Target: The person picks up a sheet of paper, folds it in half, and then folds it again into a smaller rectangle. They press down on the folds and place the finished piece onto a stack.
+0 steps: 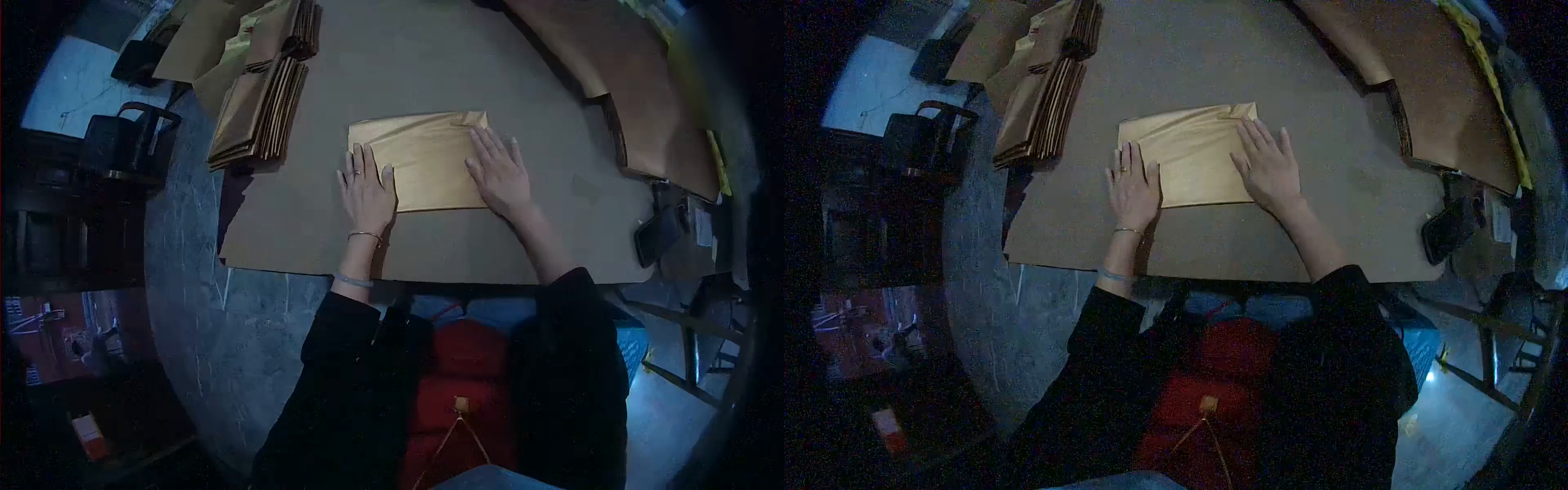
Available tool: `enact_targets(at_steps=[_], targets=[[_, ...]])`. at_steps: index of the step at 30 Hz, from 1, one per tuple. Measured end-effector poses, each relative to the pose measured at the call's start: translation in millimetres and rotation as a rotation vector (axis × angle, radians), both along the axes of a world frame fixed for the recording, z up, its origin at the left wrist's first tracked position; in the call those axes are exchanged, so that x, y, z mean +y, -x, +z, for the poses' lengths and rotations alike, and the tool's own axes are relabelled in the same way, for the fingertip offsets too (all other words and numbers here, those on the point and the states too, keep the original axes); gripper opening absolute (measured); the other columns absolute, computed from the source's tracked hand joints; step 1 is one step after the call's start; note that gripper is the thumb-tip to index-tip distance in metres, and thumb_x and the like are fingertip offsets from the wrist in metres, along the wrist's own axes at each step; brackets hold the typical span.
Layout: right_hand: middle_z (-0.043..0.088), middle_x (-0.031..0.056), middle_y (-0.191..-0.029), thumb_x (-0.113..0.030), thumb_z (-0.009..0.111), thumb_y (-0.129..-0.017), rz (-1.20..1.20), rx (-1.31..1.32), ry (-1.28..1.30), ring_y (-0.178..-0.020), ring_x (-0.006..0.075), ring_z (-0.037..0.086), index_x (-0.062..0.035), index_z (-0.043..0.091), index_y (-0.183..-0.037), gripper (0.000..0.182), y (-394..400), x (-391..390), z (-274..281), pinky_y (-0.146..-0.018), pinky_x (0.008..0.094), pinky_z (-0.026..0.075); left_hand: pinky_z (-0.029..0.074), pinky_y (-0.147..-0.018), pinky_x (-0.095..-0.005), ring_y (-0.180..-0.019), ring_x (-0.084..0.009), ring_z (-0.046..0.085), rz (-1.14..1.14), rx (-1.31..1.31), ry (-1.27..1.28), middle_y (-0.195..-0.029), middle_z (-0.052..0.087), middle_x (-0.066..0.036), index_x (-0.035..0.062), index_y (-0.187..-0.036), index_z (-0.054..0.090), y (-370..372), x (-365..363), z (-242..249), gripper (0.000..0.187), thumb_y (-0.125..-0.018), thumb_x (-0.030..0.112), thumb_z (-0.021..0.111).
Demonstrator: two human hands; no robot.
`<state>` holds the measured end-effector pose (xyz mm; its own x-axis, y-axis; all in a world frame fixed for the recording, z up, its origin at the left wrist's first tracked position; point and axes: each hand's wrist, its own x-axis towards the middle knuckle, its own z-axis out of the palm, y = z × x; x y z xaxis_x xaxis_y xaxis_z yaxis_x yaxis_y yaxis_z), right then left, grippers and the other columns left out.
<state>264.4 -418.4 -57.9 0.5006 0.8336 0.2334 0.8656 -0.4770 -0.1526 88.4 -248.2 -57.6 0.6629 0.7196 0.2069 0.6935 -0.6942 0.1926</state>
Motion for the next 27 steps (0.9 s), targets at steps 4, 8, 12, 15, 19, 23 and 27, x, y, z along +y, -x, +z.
enact_targets(at_steps=[4,8,12,15,19,23,27], targets=[[0.028,0.0065,-0.149,-0.037,0.031,-0.099,0.034,0.068,-0.024,-0.138,0.0213,0.026,-0.0089,0.029,-0.143,0.052,-2.8,-0.4,1.6,-0.114,0.0494,0.013,0.015,-0.113,-0.0491,-0.138,-0.0319,0.021,-0.022,-0.034,0.037,-0.149,0.025,-0.015,0.0011,-0.142,0.029,-1.0,-0.3,3.0,0.060,-0.095,0.037,0.038],[0.037,0.0168,-0.141,-0.028,0.041,-0.097,0.023,0.307,-0.214,-0.129,0.0326,0.036,-0.0030,0.036,-0.137,0.048,-8.3,-1.4,16.7,-0.109,0.0437,0.026,0.016,-0.113,-0.0479,-0.138,-0.0342,0.022,-0.059,-0.181,-0.013,-0.147,0.026,-0.021,-0.0049,-0.140,0.028,1.6,-8.3,14.4,0.058,-0.096,0.032,0.038],[0.055,0.0247,-0.110,-0.021,0.056,-0.090,-0.287,0.621,-0.117,-0.107,0.0391,0.052,0.0063,0.048,-0.116,0.039,-11.9,5.7,34.4,-0.089,0.0467,0.043,0.020,-0.111,-0.0467,-0.134,-0.0379,0.029,-0.320,-0.289,0.070,-0.145,0.030,-0.023,-0.0024,-0.140,0.032,5.2,-58.4,33.1,0.054,-0.095,0.024,0.047],[0.056,0.0262,-0.109,-0.024,0.059,-0.088,-0.301,0.621,-0.216,-0.108,0.0386,0.053,0.0064,0.048,-0.116,0.043,-17.0,7.3,21.0,-0.088,0.0452,0.044,0.030,-0.107,-0.0406,-0.127,-0.0338,0.039,-0.139,-0.661,0.521,-0.134,0.041,-0.023,-0.0014,-0.138,0.033,19.2,-108.0,29.6,0.056,-0.092,0.023,0.055],[0.056,0.0254,-0.115,-0.034,0.065,-0.082,-0.337,0.580,-0.028,-0.107,0.0386,0.055,0.0046,0.046,-0.118,0.057,-14.5,12.7,33.6,-0.089,0.0442,0.044,0.027,-0.107,-0.0424,-0.129,-0.0277,0.034,0.413,-1.113,1.391,-0.133,0.042,-0.012,0.0042,-0.139,0.033,31.9,-129.0,48.5,0.055,-0.093,0.025,0.055],[0.066,0.0217,-0.096,-0.028,0.064,-0.082,-0.305,0.815,0.080,-0.085,0.0364,0.065,0.0058,0.056,-0.112,0.046,-29.5,16.4,14.3,-0.076,0.0434,0.051,0.032,-0.105,-0.0395,-0.121,-0.0269,0.041,0.338,-1.168,1.649,-0.128,0.042,-0.012,0.0003,-0.130,0.033,14.8,-107.3,40.9,0.055,-0.093,0.032,0.056],[0.060,0.0181,-0.117,-0.017,0.062,-0.083,-0.055,1.427,-0.633,-0.112,0.0281,0.057,0.0046,0.045,-0.130,0.054,-12.7,30.0,7.1,-0.097,0.0410,0.044,0.032,-0.106,-0.0449,-0.126,-0.0275,0.033,0.371,-1.058,1.618,-0.134,0.032,-0.011,-0.0002,-0.136,0.024,-2.1,-99.0,41.2,0.067,-0.091,0.036,0.059]])
